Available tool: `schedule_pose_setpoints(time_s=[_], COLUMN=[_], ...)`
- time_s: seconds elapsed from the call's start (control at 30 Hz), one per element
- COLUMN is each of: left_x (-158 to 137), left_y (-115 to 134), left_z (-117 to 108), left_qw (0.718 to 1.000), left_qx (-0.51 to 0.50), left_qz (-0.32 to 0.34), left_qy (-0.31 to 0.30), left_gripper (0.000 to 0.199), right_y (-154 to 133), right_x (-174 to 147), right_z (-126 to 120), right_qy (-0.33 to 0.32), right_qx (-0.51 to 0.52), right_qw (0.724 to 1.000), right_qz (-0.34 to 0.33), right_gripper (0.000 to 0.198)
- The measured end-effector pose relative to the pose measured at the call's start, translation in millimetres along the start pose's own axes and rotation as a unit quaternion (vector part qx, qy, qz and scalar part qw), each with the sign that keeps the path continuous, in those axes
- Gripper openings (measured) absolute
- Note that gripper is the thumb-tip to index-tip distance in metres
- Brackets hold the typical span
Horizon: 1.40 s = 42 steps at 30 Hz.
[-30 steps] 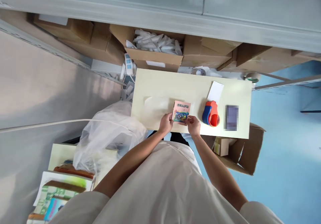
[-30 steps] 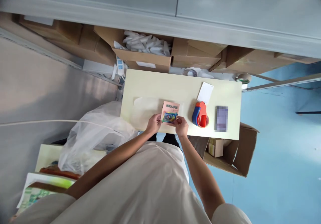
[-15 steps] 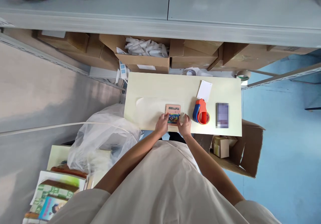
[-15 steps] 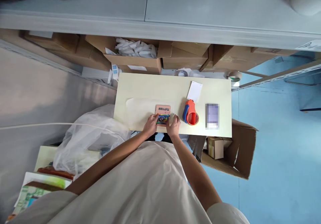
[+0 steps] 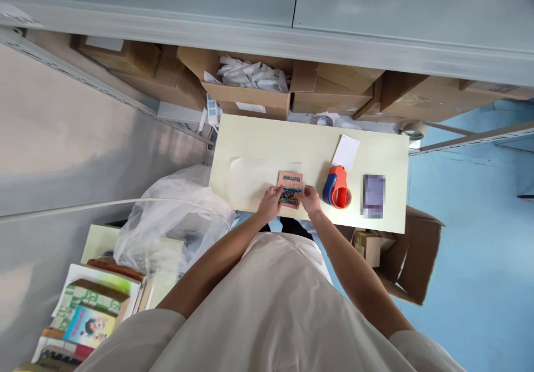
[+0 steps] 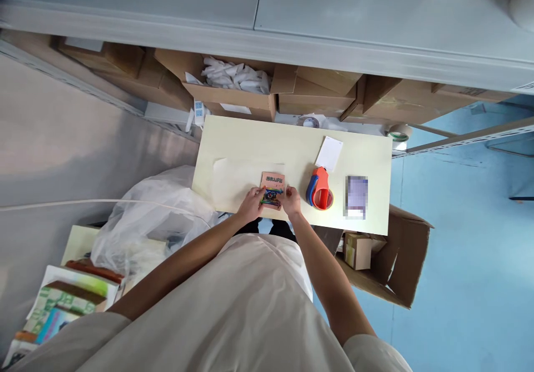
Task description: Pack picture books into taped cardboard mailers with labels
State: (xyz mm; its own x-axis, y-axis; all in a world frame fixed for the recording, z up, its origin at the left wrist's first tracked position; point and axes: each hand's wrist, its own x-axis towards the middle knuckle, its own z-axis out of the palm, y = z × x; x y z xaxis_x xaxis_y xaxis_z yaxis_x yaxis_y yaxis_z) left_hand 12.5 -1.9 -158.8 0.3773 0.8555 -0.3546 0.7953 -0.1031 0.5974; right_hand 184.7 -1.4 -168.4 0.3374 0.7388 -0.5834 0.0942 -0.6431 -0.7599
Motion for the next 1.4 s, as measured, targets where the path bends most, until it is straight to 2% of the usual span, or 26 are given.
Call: schedule_pose_setpoints(time_s=[0.13, 0.3, 0.4, 0.47, 0.53, 0.6, 0.73, 0.8, 0.83, 0.9, 0.97, 1.0, 1.1, 1.17, 1.3, 1.4], left_x=[4, 11, 9, 6, 4, 6, 15, 17, 16, 13, 10, 9, 10, 14, 21, 26], left_y=[8, 49, 62, 56, 40, 18, -15, -20, -21, -18, -15, -13, -15, -19, -18, -6], left_z=[10, 15, 3, -9, -20, -29, -38, -40, -40, -38, -33, -30, -20, -16, -9, -3], left_qw=[0.998, 0.974, 0.940, 0.918, 0.905, 0.903, 0.905, 0.913, 0.922, 0.950, 0.973, 0.979, 0.980, 0.978, 0.960, 0.931], left_qx=[-0.055, -0.222, -0.337, -0.388, -0.409, -0.406, -0.383, -0.333, -0.293, -0.211, -0.162, -0.152, -0.155, -0.164, -0.241, -0.344], left_qz=[-0.002, 0.002, -0.007, -0.027, -0.057, -0.088, -0.165, -0.203, -0.199, -0.133, -0.074, -0.069, -0.104, -0.107, -0.127, -0.115], left_qy=[0.016, 0.044, 0.062, 0.079, 0.098, 0.105, 0.077, 0.121, 0.156, 0.189, 0.145, 0.113, 0.070, 0.070, 0.067, 0.033], left_gripper=[0.056, 0.044, 0.043, 0.043, 0.043, 0.041, 0.042, 0.045, 0.049, 0.052, 0.049, 0.047, 0.047, 0.047, 0.049, 0.045], right_y=[0, -15, -28, -33, -32, -28, -15, -11, -10, -9, -8, -7, -4, -2, -4, -15], right_x=[-13, -33, -44, -46, -44, -37, -22, -18, -17, -17, -18, -20, -22, -22, -17, -16], right_z=[-7, -24, -15, -1, 16, 30, 47, 50, 51, 50, 48, 47, 44, 41, 24, 1], right_qy=[0.019, 0.066, 0.004, -0.058, -0.106, -0.143, -0.197, -0.200, -0.198, -0.194, -0.170, -0.137, -0.004, 0.038, 0.013, -0.036], right_qx=[0.014, -0.014, -0.019, -0.023, -0.025, -0.007, 0.028, 0.019, 0.013, 0.004, -0.015, -0.033, -0.078, -0.059, 0.064, 0.140], right_qw=[1.000, 0.997, 0.994, 0.987, 0.980, 0.978, 0.975, 0.976, 0.976, 0.977, 0.980, 0.983, 0.990, 0.994, 0.998, 0.989], right_qz=[0.001, -0.046, -0.104, -0.146, -0.164, -0.152, -0.098, -0.086, -0.086, -0.092, -0.105, -0.115, -0.120, -0.083, 0.006, 0.003], right_gripper=[0.030, 0.026, 0.031, 0.037, 0.038, 0.038, 0.046, 0.051, 0.052, 0.052, 0.048, 0.045, 0.041, 0.045, 0.047, 0.040])
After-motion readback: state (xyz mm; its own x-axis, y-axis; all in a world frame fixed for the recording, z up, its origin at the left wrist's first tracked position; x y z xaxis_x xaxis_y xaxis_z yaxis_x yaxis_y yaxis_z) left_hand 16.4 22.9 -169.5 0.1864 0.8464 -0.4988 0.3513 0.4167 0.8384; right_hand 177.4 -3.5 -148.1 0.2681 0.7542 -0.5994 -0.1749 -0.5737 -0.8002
